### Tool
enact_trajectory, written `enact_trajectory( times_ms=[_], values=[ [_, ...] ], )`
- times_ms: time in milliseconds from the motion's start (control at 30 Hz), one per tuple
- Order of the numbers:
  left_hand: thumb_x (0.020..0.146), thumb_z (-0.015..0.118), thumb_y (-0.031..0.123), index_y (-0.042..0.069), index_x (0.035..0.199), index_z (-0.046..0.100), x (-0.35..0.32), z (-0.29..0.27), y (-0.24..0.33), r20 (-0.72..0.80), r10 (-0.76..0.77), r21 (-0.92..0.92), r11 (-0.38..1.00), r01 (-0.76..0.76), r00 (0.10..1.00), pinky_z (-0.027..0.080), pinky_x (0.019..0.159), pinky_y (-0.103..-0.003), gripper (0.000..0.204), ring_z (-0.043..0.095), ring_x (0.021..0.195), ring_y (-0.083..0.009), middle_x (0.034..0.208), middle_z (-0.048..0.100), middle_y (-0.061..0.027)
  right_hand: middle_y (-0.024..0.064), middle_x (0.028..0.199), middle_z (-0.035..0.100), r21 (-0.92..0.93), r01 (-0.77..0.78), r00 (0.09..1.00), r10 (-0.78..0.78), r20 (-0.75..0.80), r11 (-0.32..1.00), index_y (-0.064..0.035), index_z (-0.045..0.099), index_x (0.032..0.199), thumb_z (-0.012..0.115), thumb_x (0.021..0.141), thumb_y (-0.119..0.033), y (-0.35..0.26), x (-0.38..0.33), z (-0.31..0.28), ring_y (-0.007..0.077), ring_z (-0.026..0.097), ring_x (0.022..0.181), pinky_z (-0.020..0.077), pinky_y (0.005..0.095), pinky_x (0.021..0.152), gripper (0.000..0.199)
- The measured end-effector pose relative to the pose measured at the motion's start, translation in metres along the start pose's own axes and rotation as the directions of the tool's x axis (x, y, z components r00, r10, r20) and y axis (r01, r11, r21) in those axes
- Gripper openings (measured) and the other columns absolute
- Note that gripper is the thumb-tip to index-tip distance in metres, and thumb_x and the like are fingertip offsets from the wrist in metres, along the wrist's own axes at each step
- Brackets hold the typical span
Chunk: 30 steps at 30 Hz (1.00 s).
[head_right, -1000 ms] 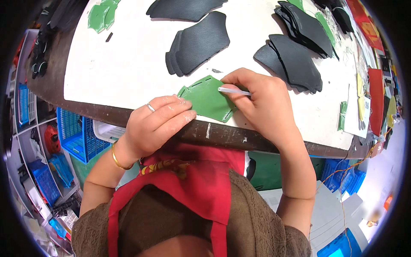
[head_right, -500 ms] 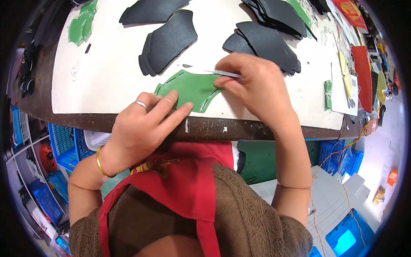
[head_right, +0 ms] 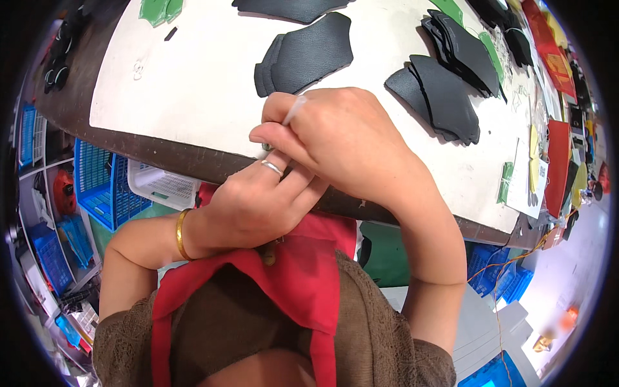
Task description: The recorder applies glue to green shoe components using a small tube and then bundles black components with a rubber band.
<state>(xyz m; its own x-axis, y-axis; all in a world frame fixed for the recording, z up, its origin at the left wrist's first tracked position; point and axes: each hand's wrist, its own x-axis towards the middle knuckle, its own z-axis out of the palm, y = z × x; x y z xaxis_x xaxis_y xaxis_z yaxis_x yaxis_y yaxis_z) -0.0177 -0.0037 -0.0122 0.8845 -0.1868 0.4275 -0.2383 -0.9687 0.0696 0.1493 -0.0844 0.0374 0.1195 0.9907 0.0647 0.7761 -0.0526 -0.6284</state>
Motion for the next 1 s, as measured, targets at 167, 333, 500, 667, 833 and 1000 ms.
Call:
enact_trajectory(
  times_ms=[167,333,500,667,833,1000],
  values=[
    [0.085,0.058,0.019,-0.004,0.113,0.071,0.003,-0.003,0.001,0.005,-0.005,0.031,0.999,0.005,1.000,0.060,0.081,-0.034,0.039,0.067,0.097,-0.0324,0.101,0.064,-0.0153,0.0114,0.076,0.069,-0.161,0.024,0.999,-0.028,-0.026,0.987,-0.0058,0.070,0.090,0.071,0.094,-0.020,0.002,0.007,0.001,0.0330,0.067,0.067,0.0518,0.0379,0.059,0.015],
    [0.084,0.059,0.019,-0.001,0.106,0.072,0.006,0.002,0.000,-0.053,-0.035,0.010,0.999,0.036,0.998,0.059,0.075,-0.029,0.032,0.061,0.084,-0.0240,0.107,0.066,-0.0135,0.0086,0.067,0.066,-0.304,0.025,0.989,-0.068,-0.132,0.952,-0.0097,0.063,0.087,0.070,0.095,-0.028,0.011,0.002,-0.004,0.0307,0.067,0.062,0.0515,0.0404,0.055,0.021],
    [0.084,0.062,0.017,0.007,0.110,0.075,0.012,0.001,-0.001,0.011,-0.037,0.103,0.994,0.036,0.999,0.052,0.053,-0.021,0.030,0.067,0.081,-0.0168,0.122,0.070,-0.0081,0.0106,0.070,0.066,-0.332,-0.046,0.986,-0.010,-0.165,0.942,-0.0087,0.061,0.087,0.071,0.095,-0.025,0.020,-0.010,-0.019,0.0315,0.067,0.064,0.0503,0.0418,0.056,0.021],
    [0.081,0.065,0.013,0.004,0.109,0.075,0.016,0.003,-0.003,0.005,-0.056,0.131,0.990,0.055,0.998,0.054,0.054,-0.022,0.031,0.066,0.078,-0.0163,0.121,0.072,-0.0087,0.0103,0.071,0.066,-0.160,-0.266,0.930,0.209,-0.303,0.951,-0.0022,0.064,0.083,0.069,0.097,-0.021,0.019,-0.039,-0.037,0.0294,0.066,0.062,0.0500,0.0369,0.056,0.025],
    [0.078,0.066,0.009,0.003,0.114,0.075,0.024,0.001,-0.004,0.010,-0.071,0.124,0.990,0.069,0.997,0.054,0.054,-0.024,0.038,0.061,0.072,-0.0186,0.122,0.072,-0.0106,0.0098,0.072,0.065,0.174,-0.116,0.954,0.159,-0.255,0.978,-0.0031,0.071,0.090,0.071,0.096,-0.017,0.030,-0.076,-0.028,0.0285,0.063,0.061,0.0500,0.0337,0.057,0.015],
    [0.078,0.065,0.009,0.003,0.116,0.075,0.031,-0.001,-0.007,0.049,-0.078,0.069,0.995,0.075,0.996,0.054,0.054,-0.026,0.039,0.058,0.069,-0.0201,0.123,0.072,-0.0118,0.0094,0.074,0.066,-0.013,-0.041,0.989,0.039,-0.143,0.999,-0.0071,0.069,0.087,0.077,0.090,-0.020,0.023,-0.077,-0.020,0.0294,0.063,0.061,0.0485,0.0368,0.055,0.015]
  ],
)
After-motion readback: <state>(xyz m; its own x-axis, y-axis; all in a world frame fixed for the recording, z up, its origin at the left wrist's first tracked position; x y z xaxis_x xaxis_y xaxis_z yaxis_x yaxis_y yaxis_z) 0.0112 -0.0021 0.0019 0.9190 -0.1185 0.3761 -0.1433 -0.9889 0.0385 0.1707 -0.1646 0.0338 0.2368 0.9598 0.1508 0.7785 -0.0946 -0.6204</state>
